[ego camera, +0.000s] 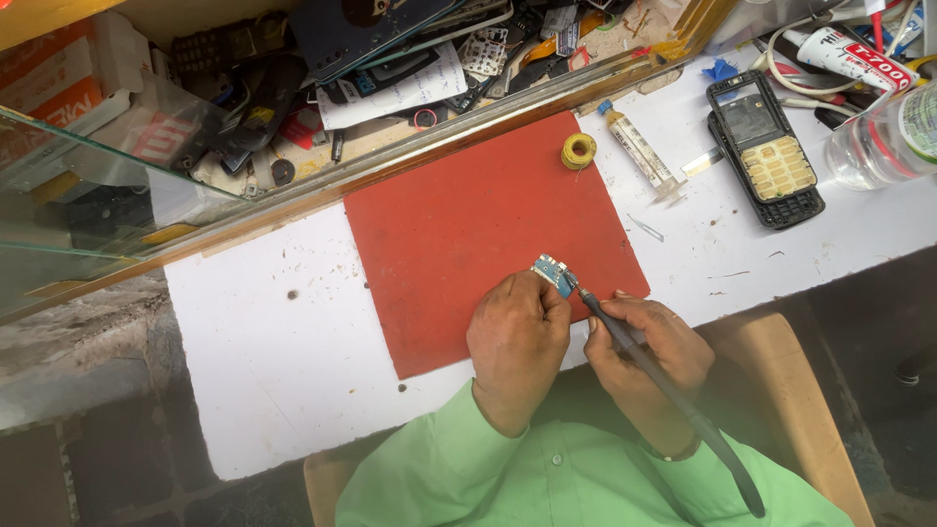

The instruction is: The person uses a soldering iron to work on a small circuit board, then attaches a battery and connects a red USB cable to test the device. The person handles the circuit board, battery, and cable throughout the process.

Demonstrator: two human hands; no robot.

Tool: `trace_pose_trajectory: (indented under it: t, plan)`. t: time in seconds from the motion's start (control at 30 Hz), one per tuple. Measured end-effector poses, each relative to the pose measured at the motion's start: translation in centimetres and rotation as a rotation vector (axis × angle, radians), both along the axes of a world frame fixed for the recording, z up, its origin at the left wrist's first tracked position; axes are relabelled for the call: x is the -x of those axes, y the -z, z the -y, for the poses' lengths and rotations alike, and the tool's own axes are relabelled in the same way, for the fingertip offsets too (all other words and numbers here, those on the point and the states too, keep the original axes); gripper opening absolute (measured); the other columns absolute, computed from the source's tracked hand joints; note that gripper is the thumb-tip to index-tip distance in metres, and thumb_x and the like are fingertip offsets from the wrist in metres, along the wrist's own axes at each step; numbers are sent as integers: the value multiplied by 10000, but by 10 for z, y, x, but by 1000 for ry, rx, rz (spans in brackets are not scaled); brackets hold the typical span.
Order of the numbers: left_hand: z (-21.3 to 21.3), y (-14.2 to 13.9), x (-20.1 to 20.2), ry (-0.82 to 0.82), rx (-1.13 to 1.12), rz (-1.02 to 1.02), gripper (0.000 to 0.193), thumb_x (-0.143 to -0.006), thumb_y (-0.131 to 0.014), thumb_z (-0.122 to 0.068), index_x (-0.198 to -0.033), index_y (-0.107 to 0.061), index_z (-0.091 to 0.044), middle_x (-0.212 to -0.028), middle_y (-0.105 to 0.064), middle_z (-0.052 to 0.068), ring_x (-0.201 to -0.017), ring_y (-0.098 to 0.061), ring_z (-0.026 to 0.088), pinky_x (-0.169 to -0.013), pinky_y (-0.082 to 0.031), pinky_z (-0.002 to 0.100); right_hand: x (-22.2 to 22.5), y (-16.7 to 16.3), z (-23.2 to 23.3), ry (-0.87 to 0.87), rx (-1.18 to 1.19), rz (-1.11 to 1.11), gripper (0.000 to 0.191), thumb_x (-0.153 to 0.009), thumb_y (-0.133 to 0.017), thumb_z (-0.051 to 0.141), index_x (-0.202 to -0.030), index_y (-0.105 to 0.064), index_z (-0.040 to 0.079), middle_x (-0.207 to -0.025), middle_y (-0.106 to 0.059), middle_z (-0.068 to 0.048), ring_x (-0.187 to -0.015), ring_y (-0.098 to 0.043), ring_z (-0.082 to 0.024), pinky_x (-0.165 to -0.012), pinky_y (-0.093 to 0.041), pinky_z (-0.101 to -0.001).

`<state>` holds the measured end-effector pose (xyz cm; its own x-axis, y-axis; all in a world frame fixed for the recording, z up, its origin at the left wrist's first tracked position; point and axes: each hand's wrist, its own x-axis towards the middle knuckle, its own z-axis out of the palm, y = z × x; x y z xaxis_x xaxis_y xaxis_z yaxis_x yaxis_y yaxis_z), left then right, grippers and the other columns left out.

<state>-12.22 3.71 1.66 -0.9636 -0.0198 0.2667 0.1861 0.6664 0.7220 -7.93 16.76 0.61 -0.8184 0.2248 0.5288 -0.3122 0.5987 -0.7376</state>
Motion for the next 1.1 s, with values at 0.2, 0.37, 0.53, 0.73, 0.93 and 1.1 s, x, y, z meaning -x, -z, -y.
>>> trace_pose_trajectory:
  t: [0.2,0.37,0.53,0.73,0.93,1.1]
  plan:
    - [1,1,0,22,15,-33,143,-831,-697,-56,-772,-568,-55,-718,-614,86,-662,-615,295,-574,-494,438,0,0,1,18,-6,-2,245,-809,-789,-30,-1027,-681,-5,-969,-740,-169,-840,-755,-207,-717,-611,-283]
    - [0,1,0,12,18,-46,157,-853,-692,-48,-774,-557,-48,-718,-604,91,-663,-610,299,-571,-488,436,0,-2,2,11,-4,-7,251,-814,-786,-38,-1037,-677,-3,-964,-738,-160,-843,-750,-200,-726,-607,-278]
    - [2,1,1,3,-22,-24,155,-830,-704,-47,-759,-566,-51,-673,-586,80,-621,-588,286,-548,-470,435,-2,-3,4,9,79,42,233,-834,-776,-50,-1043,-678,-13,-969,-739,-152,-808,-742,-158,-697,-604,-254]
    - [8,-4,2,-11,-147,0,116,-827,-724,-45,-776,-620,-40,-612,-543,58,-526,-518,210,-490,-421,378,-3,3,3,-11,165,46,196,-873,-750,-50,-1053,-673,-35,-993,-736,-153,-845,-733,-145,-724,-610,-253]
    - [18,-10,2,33,-617,270,83,-901,-724,-39,-850,-683,13,-630,-558,-15,-548,-436,41,-473,-360,255,-7,9,-6,-71,441,41,181,-976,-675,-59,-1148,-619,-71,-1070,-717,-175,-991,-713,-164,-870,-600,-271]
    - [25,-12,0,102,-753,280,61,-910,-733,-27,-900,-711,28,-708,-628,-23,-608,-458,18,-529,-384,223,5,3,-8,-170,708,6,239,-1056,-595,8,-1285,-598,-62,-1008,-732,-186,-995,-730,-194,-1046,-581,-328]
